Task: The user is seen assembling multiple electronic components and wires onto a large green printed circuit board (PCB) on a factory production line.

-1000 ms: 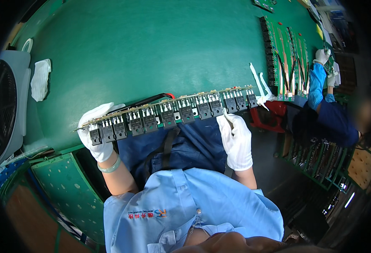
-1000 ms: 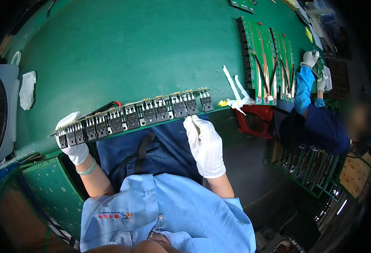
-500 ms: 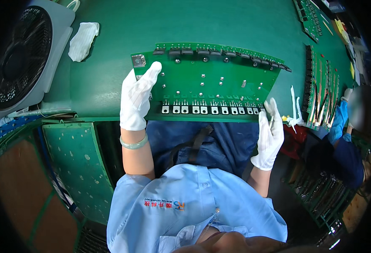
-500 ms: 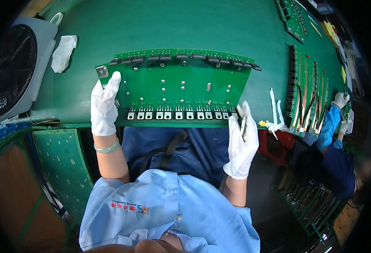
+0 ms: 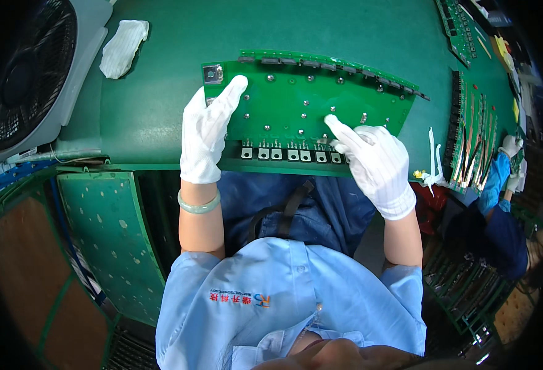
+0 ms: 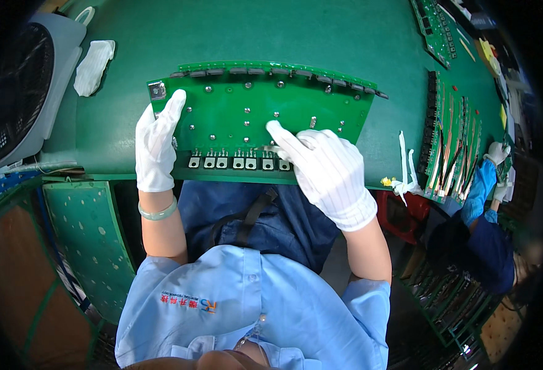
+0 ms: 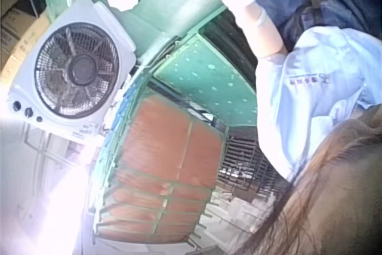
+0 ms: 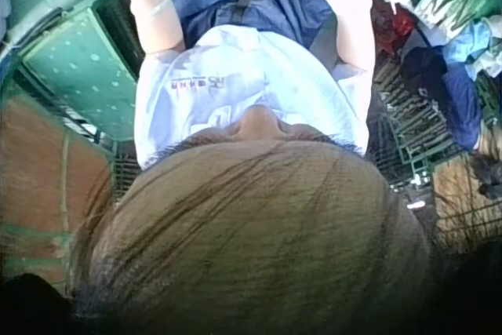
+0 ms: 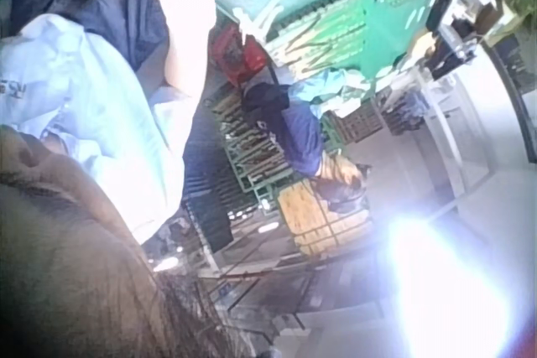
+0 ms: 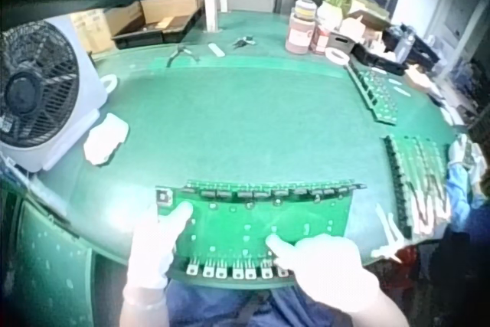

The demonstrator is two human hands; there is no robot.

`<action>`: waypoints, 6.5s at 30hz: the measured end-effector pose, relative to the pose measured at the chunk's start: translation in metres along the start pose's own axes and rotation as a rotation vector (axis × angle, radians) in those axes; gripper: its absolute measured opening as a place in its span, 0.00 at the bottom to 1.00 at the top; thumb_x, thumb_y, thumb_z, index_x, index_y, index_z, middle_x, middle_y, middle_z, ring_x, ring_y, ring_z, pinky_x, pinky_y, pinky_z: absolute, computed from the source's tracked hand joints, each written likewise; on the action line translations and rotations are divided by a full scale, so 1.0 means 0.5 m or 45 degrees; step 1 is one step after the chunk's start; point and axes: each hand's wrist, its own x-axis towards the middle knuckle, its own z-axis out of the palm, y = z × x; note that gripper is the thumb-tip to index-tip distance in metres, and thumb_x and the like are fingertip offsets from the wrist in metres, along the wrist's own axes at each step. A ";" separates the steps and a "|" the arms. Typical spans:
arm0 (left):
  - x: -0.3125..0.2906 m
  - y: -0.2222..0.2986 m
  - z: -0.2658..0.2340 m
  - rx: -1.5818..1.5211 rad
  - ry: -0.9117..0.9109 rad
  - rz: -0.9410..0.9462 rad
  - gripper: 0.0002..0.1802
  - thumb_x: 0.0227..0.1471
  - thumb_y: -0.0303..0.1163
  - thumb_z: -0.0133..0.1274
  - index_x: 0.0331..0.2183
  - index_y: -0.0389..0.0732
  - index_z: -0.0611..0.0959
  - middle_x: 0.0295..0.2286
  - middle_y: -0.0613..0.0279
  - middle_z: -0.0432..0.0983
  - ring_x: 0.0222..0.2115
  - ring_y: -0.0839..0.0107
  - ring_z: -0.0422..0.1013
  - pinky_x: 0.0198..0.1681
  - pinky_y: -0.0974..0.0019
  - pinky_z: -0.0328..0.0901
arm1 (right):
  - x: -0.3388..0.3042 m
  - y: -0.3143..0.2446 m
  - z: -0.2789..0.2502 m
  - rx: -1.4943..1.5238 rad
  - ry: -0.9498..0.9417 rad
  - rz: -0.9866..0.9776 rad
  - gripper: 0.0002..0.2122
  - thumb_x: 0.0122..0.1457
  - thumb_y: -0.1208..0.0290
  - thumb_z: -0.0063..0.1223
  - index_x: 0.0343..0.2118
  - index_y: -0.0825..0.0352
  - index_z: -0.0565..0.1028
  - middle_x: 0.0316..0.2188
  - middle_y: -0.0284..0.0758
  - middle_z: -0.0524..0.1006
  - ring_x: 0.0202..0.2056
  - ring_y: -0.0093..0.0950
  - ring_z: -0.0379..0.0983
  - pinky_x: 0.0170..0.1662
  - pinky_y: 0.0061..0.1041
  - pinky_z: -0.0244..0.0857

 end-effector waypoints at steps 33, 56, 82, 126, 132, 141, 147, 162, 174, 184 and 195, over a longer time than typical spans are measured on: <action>-0.002 -0.032 -0.003 -0.056 -0.012 0.198 0.18 0.52 0.36 0.54 0.41 0.33 0.79 0.25 0.75 0.70 0.20 0.88 0.53 0.23 0.79 0.46 | -0.015 0.023 0.042 -0.089 0.101 -0.141 0.19 0.43 0.73 0.55 0.43 0.59 0.77 0.25 0.28 0.73 0.25 0.24 0.69 0.25 0.23 0.58; -0.003 -0.040 -0.001 0.014 0.027 0.274 0.20 0.52 0.39 0.53 0.40 0.33 0.79 0.20 0.76 0.63 0.19 0.86 0.50 0.22 0.77 0.46 | -0.015 0.032 0.046 -0.036 0.095 -0.178 0.16 0.46 0.72 0.55 0.40 0.60 0.78 0.24 0.28 0.73 0.25 0.24 0.68 0.25 0.23 0.58; -0.007 -0.019 -0.002 -0.079 -0.034 0.206 0.13 0.50 0.32 0.58 0.35 0.31 0.79 0.26 0.66 0.76 0.25 0.84 0.66 0.29 0.78 0.62 | 0.021 -0.018 0.059 -0.066 0.031 -0.228 0.18 0.46 0.73 0.55 0.43 0.64 0.75 0.26 0.30 0.73 0.27 0.26 0.69 0.26 0.25 0.58; 0.004 -0.059 -0.030 0.413 -0.173 0.881 0.18 0.51 0.20 0.46 0.45 0.38 0.79 0.37 0.55 0.74 0.34 0.71 0.72 0.38 0.73 0.65 | 0.005 -0.013 0.054 -0.112 0.008 -0.237 0.21 0.45 0.72 0.57 0.46 0.64 0.74 0.27 0.29 0.73 0.28 0.25 0.69 0.25 0.24 0.58; -0.004 -0.050 -0.017 0.161 -0.143 0.541 0.15 0.54 0.22 0.46 0.43 0.35 0.80 0.38 0.56 0.75 0.35 0.73 0.72 0.39 0.74 0.65 | -0.001 -0.012 0.067 0.045 0.057 -0.160 0.20 0.45 0.72 0.57 0.45 0.63 0.75 0.26 0.30 0.73 0.27 0.25 0.70 0.25 0.23 0.60; -0.004 -0.048 -0.015 0.067 -0.125 0.376 0.13 0.54 0.24 0.49 0.42 0.34 0.80 0.34 0.58 0.75 0.31 0.76 0.71 0.35 0.75 0.65 | 0.005 -0.024 0.054 0.013 0.095 -0.120 0.17 0.46 0.75 0.58 0.43 0.62 0.77 0.27 0.31 0.75 0.27 0.26 0.71 0.25 0.24 0.62; -0.003 -0.045 -0.016 0.218 -0.114 0.610 0.13 0.52 0.24 0.52 0.42 0.36 0.80 0.32 0.57 0.75 0.30 0.75 0.72 0.34 0.74 0.66 | 0.011 -0.040 0.035 0.156 0.169 0.021 0.08 0.49 0.77 0.56 0.34 0.64 0.75 0.30 0.34 0.78 0.29 0.31 0.75 0.29 0.25 0.65; -0.007 -0.029 -0.010 0.065 -0.124 0.341 0.14 0.50 0.22 0.53 0.41 0.36 0.80 0.35 0.56 0.76 0.30 0.72 0.74 0.34 0.74 0.68 | -0.024 -0.090 0.021 0.046 -0.113 0.034 0.16 0.46 0.55 0.61 0.19 0.61 0.69 0.12 0.29 0.61 0.14 0.26 0.61 0.19 0.27 0.54; -0.003 -0.025 -0.005 -0.200 -0.113 0.151 0.12 0.50 0.27 0.56 0.37 0.31 0.80 0.32 0.61 0.79 0.29 0.79 0.73 0.32 0.76 0.68 | 0.010 -0.035 0.041 -0.152 -0.061 -0.152 0.18 0.44 0.76 0.57 0.41 0.65 0.74 0.31 0.33 0.73 0.31 0.28 0.72 0.27 0.24 0.62; -0.009 -0.007 -0.004 -0.106 -0.059 0.104 0.12 0.50 0.28 0.57 0.36 0.31 0.79 0.31 0.62 0.79 0.29 0.80 0.73 0.33 0.76 0.68 | 0.021 -0.032 0.038 -0.100 -0.091 -0.142 0.16 0.41 0.79 0.58 0.38 0.64 0.76 0.27 0.34 0.74 0.29 0.30 0.72 0.28 0.26 0.66; -0.003 -0.032 -0.019 0.134 -0.134 0.588 0.11 0.52 0.26 0.54 0.38 0.33 0.80 0.33 0.60 0.78 0.31 0.78 0.73 0.34 0.75 0.68 | 0.015 -0.026 0.044 -0.079 -0.074 -0.155 0.14 0.43 0.77 0.57 0.37 0.63 0.77 0.28 0.32 0.74 0.28 0.29 0.71 0.27 0.25 0.64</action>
